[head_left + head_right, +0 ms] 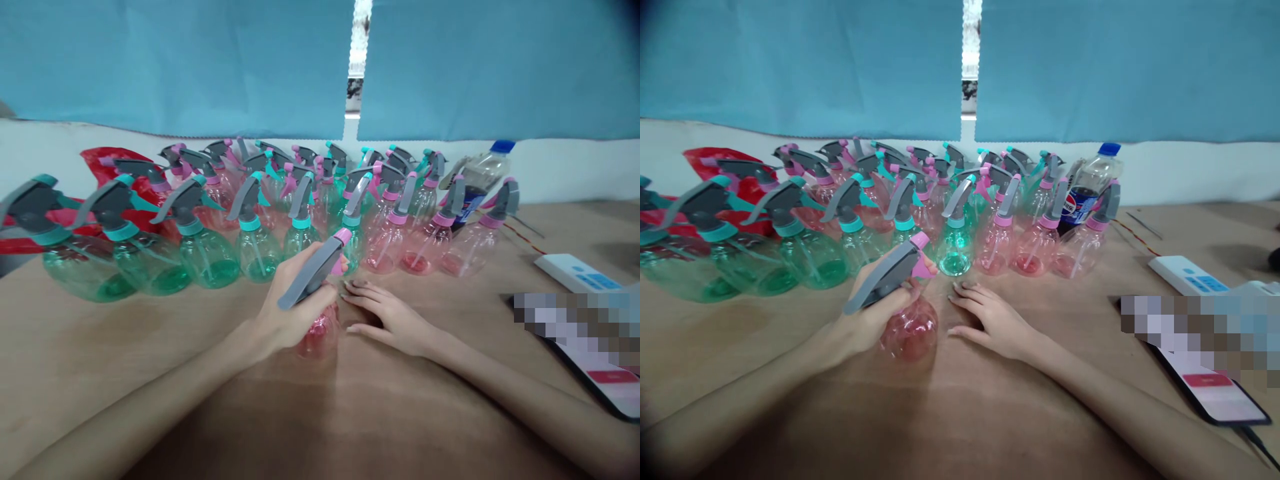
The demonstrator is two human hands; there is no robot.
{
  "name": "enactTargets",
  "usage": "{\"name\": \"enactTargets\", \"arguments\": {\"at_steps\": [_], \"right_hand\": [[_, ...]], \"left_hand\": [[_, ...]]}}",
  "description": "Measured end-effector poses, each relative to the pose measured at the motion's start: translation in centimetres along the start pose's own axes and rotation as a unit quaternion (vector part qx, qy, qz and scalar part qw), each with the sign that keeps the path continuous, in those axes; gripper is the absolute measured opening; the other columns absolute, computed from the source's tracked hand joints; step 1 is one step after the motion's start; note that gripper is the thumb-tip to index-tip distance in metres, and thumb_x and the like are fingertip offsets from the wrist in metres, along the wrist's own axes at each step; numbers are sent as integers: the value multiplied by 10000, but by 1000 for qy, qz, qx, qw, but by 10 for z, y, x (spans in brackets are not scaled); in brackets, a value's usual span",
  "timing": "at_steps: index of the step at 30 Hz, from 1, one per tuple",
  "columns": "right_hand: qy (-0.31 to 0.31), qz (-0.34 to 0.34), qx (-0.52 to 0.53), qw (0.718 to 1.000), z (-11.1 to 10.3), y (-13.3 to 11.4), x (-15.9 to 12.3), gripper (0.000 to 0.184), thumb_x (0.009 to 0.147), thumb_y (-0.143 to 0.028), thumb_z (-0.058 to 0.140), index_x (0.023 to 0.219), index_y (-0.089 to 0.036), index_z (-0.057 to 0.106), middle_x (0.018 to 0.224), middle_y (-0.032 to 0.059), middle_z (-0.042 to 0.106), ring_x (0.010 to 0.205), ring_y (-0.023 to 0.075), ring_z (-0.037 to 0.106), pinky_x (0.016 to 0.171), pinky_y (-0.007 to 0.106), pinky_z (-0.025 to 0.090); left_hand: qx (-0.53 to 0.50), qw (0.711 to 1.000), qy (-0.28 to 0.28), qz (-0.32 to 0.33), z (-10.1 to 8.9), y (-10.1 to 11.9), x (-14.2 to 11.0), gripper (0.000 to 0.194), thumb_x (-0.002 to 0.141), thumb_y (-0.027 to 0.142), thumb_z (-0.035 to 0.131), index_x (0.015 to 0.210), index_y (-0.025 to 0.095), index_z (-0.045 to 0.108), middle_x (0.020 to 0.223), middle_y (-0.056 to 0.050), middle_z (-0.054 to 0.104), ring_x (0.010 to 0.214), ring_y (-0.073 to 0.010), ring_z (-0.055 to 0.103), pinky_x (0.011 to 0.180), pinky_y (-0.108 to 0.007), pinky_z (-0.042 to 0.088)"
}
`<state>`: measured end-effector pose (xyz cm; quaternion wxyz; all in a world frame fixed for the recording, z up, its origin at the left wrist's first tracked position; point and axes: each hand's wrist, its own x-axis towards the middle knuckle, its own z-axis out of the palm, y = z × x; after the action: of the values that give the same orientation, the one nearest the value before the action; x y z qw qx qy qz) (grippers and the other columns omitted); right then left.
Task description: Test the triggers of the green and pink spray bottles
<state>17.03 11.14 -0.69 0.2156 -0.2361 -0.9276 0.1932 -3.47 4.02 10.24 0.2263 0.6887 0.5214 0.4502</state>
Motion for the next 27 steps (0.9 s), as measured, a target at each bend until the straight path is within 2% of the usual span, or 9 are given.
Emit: {"name": "enactTargets", "arguments": {"at_steps": [4, 9, 11, 14, 17, 22, 27], "right_hand": [[-2, 6, -7, 1000, 1, 0, -1, 579, 877, -521, 566, 1370, -223, 502, 1421, 116, 504, 1339, 284, 428, 1106, 540, 343], [-10, 6, -10, 1000, 0, 0, 0, 570, 888, -527, 545, 1359, -207, 514, 1411, 119, 515, 1344, 278, 423, 1113, 532, 336], [-12, 2, -13, 1000, -1, -1, 0, 567, 892, -530, 537, 1359, -209, 512, 1409, 118, 518, 1344, 276, 423, 1111, 531, 340], [-15, -1, -21, 1000, -2, -2, 1, 565, 898, -529, 527, 1358, -201, 511, 1404, 124, 522, 1340, 272, 428, 1104, 527, 352], [-14, 1, -26, 1000, -2, -2, 1, 572, 899, -526, 528, 1358, -186, 510, 1407, 133, 516, 1341, 273, 427, 1102, 524, 354], [-7, -4, -27, 1000, 0, 0, 0, 571, 898, -529, 526, 1361, -195, 507, 1409, 130, 516, 1338, 279, 430, 1094, 529, 360], [-17, -7, -31, 999, -2, -1, 0, 586, 910, -523, 505, 1344, -130, 528, 1404, 167, 512, 1328, 299, 439, 1104, 516, 353]], "left_hand": [[-6, 1000, 2, 8, 0, -1, -1, 93, 699, 142, 474, 722, 229, 454, 651, 50, 414, 557, -127, 380, 530, -279, 349], [-15, 1000, -4, -12, -1, 0, -1, 87, 696, 155, 472, 747, 226, 477, 704, 35, 512, 632, -151, 485, 602, -300, 407], [-14, 1000, -1, -13, -1, 0, -1, 107, 691, 161, 474, 766, 232, 501, 691, 36, 507, 609, -152, 475, 586, -302, 407], [-18, 1000, -7, -15, 0, -1, -1, 246, 703, 173, 466, 904, 260, 578, 694, 38, 518, 563, -151, 450, 549, -302, 403], [-24, 999, -9, -21, 2, -4, -3, 388, 730, 170, 473, 1078, 284, 599, 833, 27, 604, 619, -159, 518, 616, -314, 458], [-34, 999, -3, -2, 5, -6, -3, 519, 741, 109, 480, 1229, 264, 566, 979, 14, 651, 763, -165, 608, 709, -285, 497], [-36, 999, -7, -12, 6, -3, -6, 596, 787, 60, 453, 1324, 316, 496, 1015, 56, 632, 753, -105, 576, 718, -212, 472]]}}
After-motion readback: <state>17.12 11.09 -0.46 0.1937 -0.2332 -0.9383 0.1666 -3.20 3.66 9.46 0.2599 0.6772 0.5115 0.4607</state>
